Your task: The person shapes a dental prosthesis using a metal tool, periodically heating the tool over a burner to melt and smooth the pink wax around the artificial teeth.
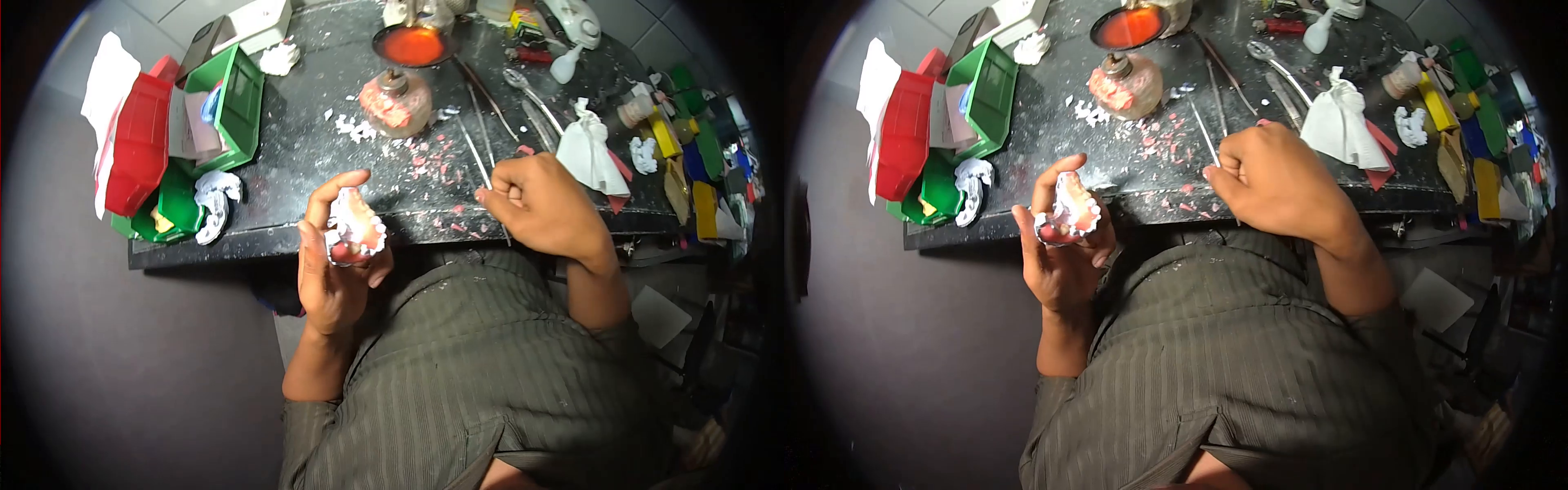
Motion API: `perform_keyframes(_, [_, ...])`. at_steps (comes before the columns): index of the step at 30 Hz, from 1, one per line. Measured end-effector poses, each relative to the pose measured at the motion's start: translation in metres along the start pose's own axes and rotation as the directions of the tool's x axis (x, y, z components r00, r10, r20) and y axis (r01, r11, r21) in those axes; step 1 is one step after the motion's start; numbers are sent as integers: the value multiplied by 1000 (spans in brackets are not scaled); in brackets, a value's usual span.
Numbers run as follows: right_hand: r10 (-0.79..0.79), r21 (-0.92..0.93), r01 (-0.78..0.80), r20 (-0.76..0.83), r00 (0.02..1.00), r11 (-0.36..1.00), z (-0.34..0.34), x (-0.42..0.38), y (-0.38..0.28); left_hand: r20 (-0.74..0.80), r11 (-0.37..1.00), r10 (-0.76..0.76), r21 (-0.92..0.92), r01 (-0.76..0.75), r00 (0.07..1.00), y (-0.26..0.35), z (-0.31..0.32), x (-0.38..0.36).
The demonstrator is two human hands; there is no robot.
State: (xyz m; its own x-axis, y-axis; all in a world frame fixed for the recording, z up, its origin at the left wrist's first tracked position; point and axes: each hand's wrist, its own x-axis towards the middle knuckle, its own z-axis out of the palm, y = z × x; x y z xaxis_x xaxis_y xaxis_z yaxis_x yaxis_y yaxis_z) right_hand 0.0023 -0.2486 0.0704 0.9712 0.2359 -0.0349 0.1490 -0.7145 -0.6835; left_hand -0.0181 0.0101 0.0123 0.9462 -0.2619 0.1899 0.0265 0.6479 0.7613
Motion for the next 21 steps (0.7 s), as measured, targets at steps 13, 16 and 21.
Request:
perform_keyframes(13, [105, -170, -136, -182, 978, 976, -78, 80, 12, -31, 994, -92, -61, 90, 995, 29, -9, 73])
perform_keyframes(16, [123, -97, -121, 7, 992, 988, -62, 91, 2, -87, 997, -78, -22, 77, 993, 21, -2, 79])
perform_keyframes(21, [6, -349, -38, -92, 996, 936, -73, 87, 17, -182, 987, 102, 144, -77, 978, 13, -6, 71])
